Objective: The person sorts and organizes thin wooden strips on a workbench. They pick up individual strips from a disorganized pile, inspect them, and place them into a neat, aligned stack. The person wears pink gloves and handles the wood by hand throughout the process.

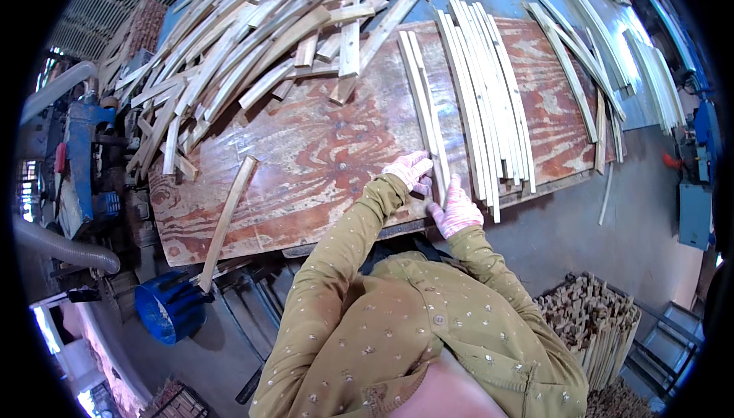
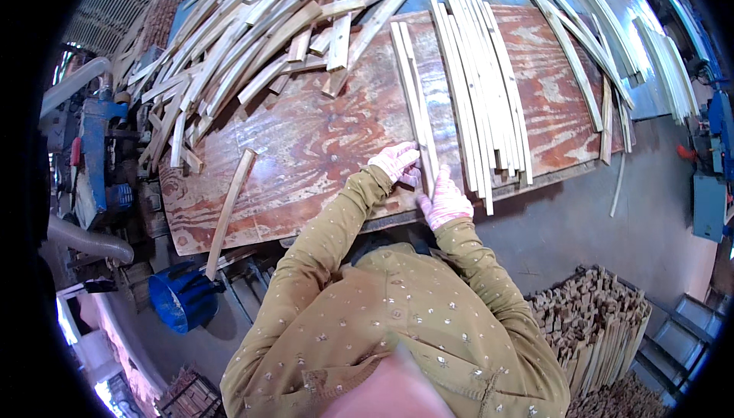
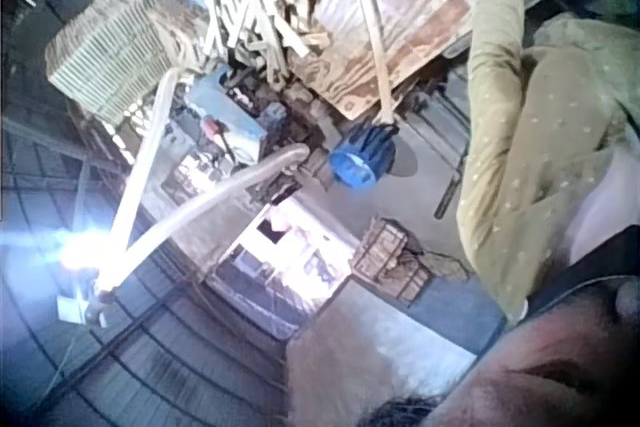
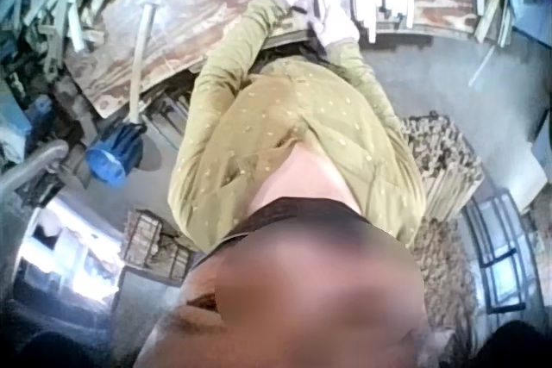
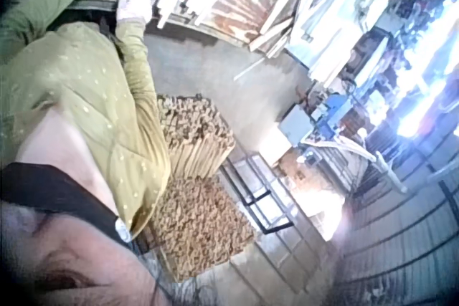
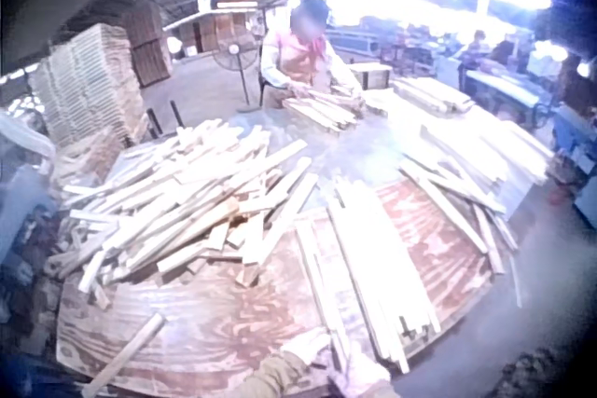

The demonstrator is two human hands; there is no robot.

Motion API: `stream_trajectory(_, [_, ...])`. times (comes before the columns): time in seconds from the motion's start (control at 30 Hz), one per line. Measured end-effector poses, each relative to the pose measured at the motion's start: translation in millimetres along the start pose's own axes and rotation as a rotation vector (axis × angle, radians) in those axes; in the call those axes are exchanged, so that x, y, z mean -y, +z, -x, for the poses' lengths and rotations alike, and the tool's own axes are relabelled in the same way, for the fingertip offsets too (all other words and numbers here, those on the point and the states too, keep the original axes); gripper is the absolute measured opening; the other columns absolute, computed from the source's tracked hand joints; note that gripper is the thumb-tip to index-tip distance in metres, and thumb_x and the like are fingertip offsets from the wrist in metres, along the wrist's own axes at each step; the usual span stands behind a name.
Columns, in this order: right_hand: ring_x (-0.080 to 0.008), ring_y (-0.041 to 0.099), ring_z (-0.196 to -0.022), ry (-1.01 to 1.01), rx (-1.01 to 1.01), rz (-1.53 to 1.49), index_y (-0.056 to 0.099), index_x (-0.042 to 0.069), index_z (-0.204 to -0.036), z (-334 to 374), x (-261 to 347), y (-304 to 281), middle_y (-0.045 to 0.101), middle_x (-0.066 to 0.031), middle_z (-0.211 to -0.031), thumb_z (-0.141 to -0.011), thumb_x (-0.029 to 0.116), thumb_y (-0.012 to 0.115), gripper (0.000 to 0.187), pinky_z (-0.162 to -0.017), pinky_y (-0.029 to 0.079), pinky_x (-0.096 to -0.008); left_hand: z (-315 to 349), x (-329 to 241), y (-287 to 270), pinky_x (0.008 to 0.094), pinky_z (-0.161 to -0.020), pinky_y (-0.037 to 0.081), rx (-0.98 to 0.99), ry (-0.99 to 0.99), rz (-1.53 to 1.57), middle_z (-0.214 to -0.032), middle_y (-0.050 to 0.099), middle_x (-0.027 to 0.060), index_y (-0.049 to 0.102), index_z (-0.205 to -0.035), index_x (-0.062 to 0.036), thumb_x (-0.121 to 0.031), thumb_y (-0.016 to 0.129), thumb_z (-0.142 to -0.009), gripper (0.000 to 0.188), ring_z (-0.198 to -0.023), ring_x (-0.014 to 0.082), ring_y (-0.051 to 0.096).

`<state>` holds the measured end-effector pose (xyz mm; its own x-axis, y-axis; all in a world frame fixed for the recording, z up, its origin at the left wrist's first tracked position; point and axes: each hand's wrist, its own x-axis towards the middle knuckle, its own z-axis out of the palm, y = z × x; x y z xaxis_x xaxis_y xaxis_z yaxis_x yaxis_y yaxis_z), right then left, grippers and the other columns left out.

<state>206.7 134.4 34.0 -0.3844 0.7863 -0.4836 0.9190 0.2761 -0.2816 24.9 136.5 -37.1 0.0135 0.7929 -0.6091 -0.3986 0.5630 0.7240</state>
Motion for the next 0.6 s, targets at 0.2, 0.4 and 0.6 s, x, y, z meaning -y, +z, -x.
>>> stream_trajectory(0.2, [-0.0374,0.060,-0.106,0.061,-0.044,-0.020,0.017,0.002,-0.148,-12,-14,13,0.054,-0.0204,-0.127,-0.085,0.042,0.061,0.087,-0.087,0.048,-0.0461,-27,-91,-85,0.0458,-0.101,0.040,-1.139,0.502,-1.144,-0.134,0.047,0.0244,0.038,-0.139,-0.0023,-0.045,0.063,-0.084,0.074,-0.120,0.0399,0.048])
stream_trajectory(0.4, [-0.0362,0.058,-0.109,0.059,0.057,0.023,0.021,0.002,-0.147,-8,1,-2,0.052,-0.0215,-0.129,-0.082,0.044,0.065,0.089,-0.090,0.047,-0.0449,-49,-123,-123,0.0531,-0.093,0.044,-0.972,0.140,-1.290,-0.127,0.050,0.0187,0.038,-0.137,-0.0024,-0.052,0.066,-0.077,0.083,-0.117,0.0376,0.051])
stream_trajectory(0.6, [-0.0351,0.041,-0.128,-0.255,-0.342,-0.071,0.023,-0.002,-0.146,0,-2,-3,0.040,-0.0208,-0.142,-0.078,0.044,0.069,0.094,-0.105,0.035,-0.0437,22,-97,-86,0.0321,-0.060,0.051,-0.369,0.127,-0.493,-0.084,0.066,0.0107,0.059,-0.110,-0.0034,-0.045,0.067,-0.085,0.049,-0.071,0.0193,0.064])
